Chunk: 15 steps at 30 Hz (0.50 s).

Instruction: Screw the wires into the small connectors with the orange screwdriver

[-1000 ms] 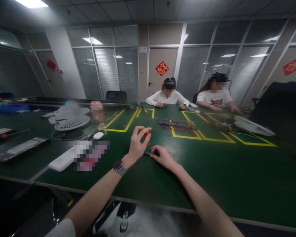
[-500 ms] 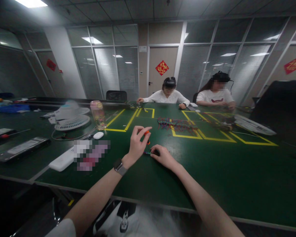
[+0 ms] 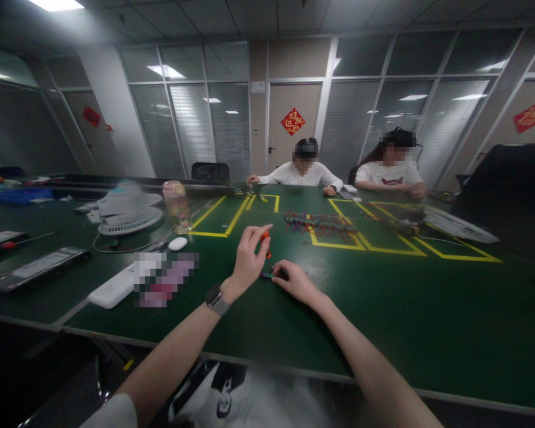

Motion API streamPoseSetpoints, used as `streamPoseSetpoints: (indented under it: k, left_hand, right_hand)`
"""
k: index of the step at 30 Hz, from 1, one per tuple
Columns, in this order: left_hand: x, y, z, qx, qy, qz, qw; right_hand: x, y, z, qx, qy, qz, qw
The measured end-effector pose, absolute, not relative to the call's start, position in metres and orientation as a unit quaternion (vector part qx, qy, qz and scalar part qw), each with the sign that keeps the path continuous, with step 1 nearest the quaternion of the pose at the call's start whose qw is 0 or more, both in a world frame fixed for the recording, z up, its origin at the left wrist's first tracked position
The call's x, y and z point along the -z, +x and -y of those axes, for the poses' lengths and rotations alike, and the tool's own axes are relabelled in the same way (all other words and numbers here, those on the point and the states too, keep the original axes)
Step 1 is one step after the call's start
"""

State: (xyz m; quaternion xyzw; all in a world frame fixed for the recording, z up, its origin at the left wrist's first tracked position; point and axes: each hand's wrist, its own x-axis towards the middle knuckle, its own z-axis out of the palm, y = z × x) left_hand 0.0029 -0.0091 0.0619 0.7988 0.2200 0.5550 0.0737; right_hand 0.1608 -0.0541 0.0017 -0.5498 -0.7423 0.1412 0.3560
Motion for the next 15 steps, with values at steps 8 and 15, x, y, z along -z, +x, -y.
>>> streamPoseSetpoints:
  k: [8,15]
  left_hand:
    - [-0.0618,0.0027,0.0115,-0.558,0.800,-0.211,0.072]
    - [-0.0635,0.0025,0.0132,-0.555,0.808,-0.179,0.083]
  right_hand:
    - [-0.0048,0.1596,0.0560,-0.139,-0.558,0.740,0.348]
    - [-0.0046,0.1597,0.0561,-0.134,-0.558,0.740,0.351]
